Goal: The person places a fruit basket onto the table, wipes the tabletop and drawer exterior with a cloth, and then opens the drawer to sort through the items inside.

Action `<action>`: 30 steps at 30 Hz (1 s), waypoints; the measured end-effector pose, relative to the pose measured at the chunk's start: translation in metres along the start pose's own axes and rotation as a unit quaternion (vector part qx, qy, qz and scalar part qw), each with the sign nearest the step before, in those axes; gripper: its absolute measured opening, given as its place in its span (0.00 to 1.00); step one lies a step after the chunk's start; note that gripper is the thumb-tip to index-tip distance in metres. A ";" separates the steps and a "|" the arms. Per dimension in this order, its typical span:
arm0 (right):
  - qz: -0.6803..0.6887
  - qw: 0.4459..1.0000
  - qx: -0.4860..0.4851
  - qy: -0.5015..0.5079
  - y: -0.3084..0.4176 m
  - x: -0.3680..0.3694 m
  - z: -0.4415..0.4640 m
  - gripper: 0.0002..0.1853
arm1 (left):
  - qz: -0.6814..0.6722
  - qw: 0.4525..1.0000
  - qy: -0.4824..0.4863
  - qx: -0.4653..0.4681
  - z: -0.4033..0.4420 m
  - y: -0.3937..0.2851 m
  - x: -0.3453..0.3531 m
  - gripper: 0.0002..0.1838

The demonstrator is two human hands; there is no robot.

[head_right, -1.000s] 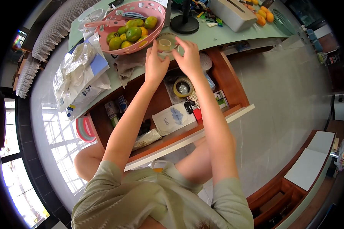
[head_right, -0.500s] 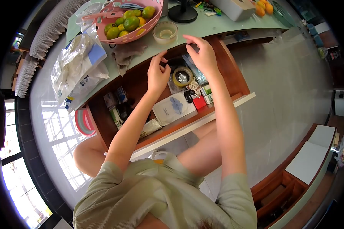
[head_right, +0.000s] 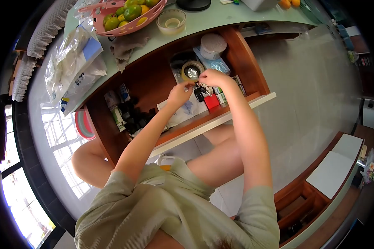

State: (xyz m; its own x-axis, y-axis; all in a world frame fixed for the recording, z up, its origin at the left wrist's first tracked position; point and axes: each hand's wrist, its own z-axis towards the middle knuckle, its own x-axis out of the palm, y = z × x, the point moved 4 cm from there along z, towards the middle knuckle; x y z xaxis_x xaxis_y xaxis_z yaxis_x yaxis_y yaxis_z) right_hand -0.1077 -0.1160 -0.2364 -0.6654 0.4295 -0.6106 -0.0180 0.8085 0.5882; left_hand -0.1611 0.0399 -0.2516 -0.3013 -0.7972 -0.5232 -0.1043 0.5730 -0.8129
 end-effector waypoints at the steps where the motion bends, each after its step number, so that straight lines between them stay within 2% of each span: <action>1: -0.019 1.000 0.010 0.015 -0.006 0.007 0.004 0.17 | 0.022 0.999 0.021 -0.018 0.001 0.006 0.007 0.14; 5: -0.023 0.998 0.043 0.051 -0.032 0.030 0.025 0.16 | 0.067 0.985 0.126 -0.093 0.009 0.039 0.037 0.17; 7: -0.038 0.996 0.056 0.062 -0.048 0.040 0.035 0.16 | 0.064 0.980 0.141 -0.121 0.011 0.049 0.047 0.18; 8: 0.000 0.998 0.046 0.040 -0.056 0.045 0.038 0.15 | 0.062 0.978 0.149 -0.135 0.011 0.053 0.052 0.18; 11: 0.005 0.999 0.032 0.018 -0.063 0.049 0.040 0.15 | -0.015 0.974 0.162 -0.155 0.025 0.092 0.085 0.18; 12: 0.020 1.000 0.019 0.000 -0.064 0.051 0.041 0.15 | -0.078 0.959 0.169 -0.212 0.023 0.091 0.087 0.17; 14: 0.053 0.996 0.068 0.025 -0.071 0.056 0.045 0.16 | -0.201 0.908 0.179 -0.323 0.020 0.089 0.089 0.15; 17: 0.071 0.994 0.082 0.031 -0.078 0.068 0.054 0.16 | -0.323 0.858 0.101 -0.387 0.024 0.097 0.101 0.16; 20: 0.039 0.998 0.054 -0.003 -0.070 0.072 0.054 0.15 | -0.330 0.849 0.069 -0.407 0.026 0.089 0.102 0.18; 23: -0.009 0.981 0.138 0.134 -0.053 0.074 0.052 0.18 | -0.310 0.859 0.053 -0.405 0.030 0.089 0.105 0.17; 24: -0.057 0.990 0.076 0.103 -0.061 0.084 0.061 0.19 | -0.319 0.848 0.054 -0.421 0.030 0.089 0.104 0.16; 27: -0.002 0.984 0.129 0.122 -0.068 0.093 0.064 0.19 | -0.345 0.821 0.064 -0.451 0.029 0.091 0.107 0.14; 30: -0.022 0.987 0.084 0.132 -0.067 0.092 0.065 0.19 | -0.365 0.816 0.088 -0.440 0.027 0.098 0.108 0.13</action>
State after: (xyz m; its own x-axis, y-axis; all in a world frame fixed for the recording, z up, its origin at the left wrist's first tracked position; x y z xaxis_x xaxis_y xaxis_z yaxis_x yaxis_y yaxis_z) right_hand -0.1189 -0.1046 -0.3666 -0.8388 0.2904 -0.4606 0.0578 0.8886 0.4549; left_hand -0.1782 0.0046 -0.3949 0.0221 -0.9919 0.1250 -0.9335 -0.0652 -0.3526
